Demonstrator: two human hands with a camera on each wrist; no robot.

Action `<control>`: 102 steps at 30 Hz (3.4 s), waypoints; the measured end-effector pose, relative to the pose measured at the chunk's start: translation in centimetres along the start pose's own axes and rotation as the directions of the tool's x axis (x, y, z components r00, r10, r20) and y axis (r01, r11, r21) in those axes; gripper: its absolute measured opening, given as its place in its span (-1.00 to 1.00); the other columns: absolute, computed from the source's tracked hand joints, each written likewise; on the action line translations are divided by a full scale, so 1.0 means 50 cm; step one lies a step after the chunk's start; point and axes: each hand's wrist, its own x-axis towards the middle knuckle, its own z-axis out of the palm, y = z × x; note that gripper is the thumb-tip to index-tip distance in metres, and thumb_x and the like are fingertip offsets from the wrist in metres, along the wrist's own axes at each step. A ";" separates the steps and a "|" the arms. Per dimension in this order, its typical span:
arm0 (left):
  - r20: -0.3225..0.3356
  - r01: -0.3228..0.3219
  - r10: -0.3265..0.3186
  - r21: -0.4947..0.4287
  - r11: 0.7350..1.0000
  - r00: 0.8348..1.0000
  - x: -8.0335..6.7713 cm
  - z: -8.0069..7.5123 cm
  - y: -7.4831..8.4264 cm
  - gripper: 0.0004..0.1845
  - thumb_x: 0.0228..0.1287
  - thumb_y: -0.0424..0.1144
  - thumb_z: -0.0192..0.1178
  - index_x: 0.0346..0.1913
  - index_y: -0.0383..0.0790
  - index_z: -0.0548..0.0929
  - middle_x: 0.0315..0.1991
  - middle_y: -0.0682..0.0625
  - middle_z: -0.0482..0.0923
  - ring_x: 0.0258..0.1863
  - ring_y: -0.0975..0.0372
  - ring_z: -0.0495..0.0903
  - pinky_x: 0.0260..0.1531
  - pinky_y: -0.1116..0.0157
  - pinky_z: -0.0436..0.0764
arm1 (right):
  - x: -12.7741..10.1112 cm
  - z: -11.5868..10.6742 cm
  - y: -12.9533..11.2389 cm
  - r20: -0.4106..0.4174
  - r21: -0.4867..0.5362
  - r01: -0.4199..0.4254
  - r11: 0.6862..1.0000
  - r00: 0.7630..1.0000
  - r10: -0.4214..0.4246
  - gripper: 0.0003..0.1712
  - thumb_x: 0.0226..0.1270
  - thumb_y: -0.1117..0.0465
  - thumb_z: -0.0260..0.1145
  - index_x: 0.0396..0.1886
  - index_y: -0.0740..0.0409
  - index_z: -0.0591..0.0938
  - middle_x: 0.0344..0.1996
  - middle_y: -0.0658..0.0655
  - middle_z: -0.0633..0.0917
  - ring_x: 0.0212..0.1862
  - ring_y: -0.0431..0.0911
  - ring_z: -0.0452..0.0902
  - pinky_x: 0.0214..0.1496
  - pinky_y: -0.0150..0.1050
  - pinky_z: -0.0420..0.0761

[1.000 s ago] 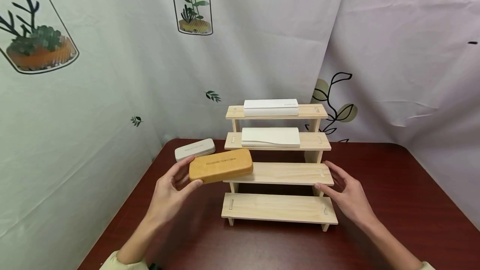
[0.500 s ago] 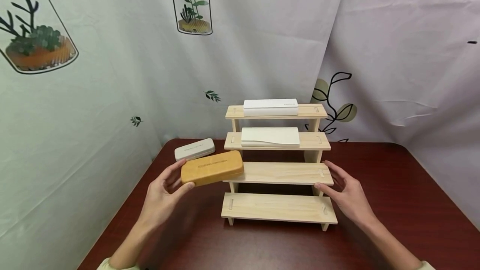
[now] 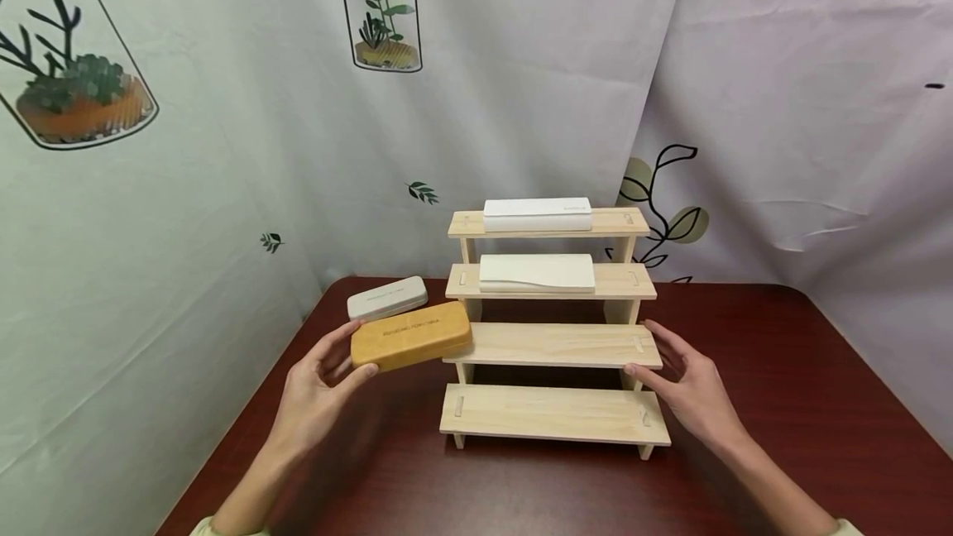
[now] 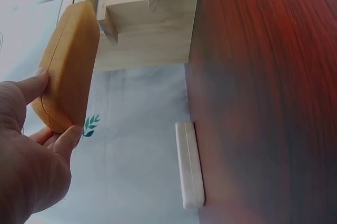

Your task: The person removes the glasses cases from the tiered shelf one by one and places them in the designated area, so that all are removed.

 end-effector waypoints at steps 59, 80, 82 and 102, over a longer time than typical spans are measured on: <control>-0.075 0.097 -0.088 0.121 0.988 0.993 0.062 -0.027 -0.103 -0.28 0.19 -0.23 0.43 0.41 -0.14 0.41 0.32 -0.27 0.42 0.19 -0.04 0.53 -0.09 0.53 0.58 | 0.000 0.000 0.005 0.001 0.015 0.006 1.000 1.000 -0.006 -0.09 0.21 0.08 0.51 0.50 0.06 0.30 0.26 0.31 0.54 0.19 -0.15 0.53 0.00 -0.66 0.47; -0.068 0.192 -0.179 0.335 0.923 0.981 0.094 -0.032 -0.168 -0.24 0.14 -0.23 0.48 0.39 -0.32 0.40 0.36 -0.32 0.35 0.17 -0.03 0.54 -0.06 0.34 0.61 | 0.000 0.001 0.008 0.000 0.015 0.009 1.000 1.000 -0.009 -0.09 0.21 0.09 0.51 0.51 0.06 0.29 0.27 0.31 0.53 0.21 0.01 0.52 0.01 -0.65 0.47; -0.058 0.194 -0.185 0.344 0.919 0.981 0.097 -0.032 -0.171 -0.24 0.15 -0.25 0.47 0.39 -0.34 0.39 0.36 -0.33 0.35 0.19 -0.02 0.53 -0.03 0.28 0.61 | 0.000 0.000 0.007 0.000 0.016 0.010 1.000 1.000 -0.010 -0.09 0.21 0.09 0.51 0.51 0.06 0.29 0.27 0.31 0.53 0.21 0.01 0.53 0.01 -0.65 0.47; 0.020 0.187 -0.229 0.510 0.840 0.973 0.125 -0.039 -0.201 -0.24 0.19 -0.23 0.44 0.39 -0.43 0.36 0.29 -0.39 0.42 0.19 -0.10 0.54 0.08 0.01 0.59 | -0.001 0.002 0.005 -0.003 -0.006 0.004 1.000 1.000 -0.004 -0.09 0.21 0.07 0.51 0.51 0.05 0.30 0.26 0.32 0.54 0.20 0.08 0.53 -0.02 -0.66 0.47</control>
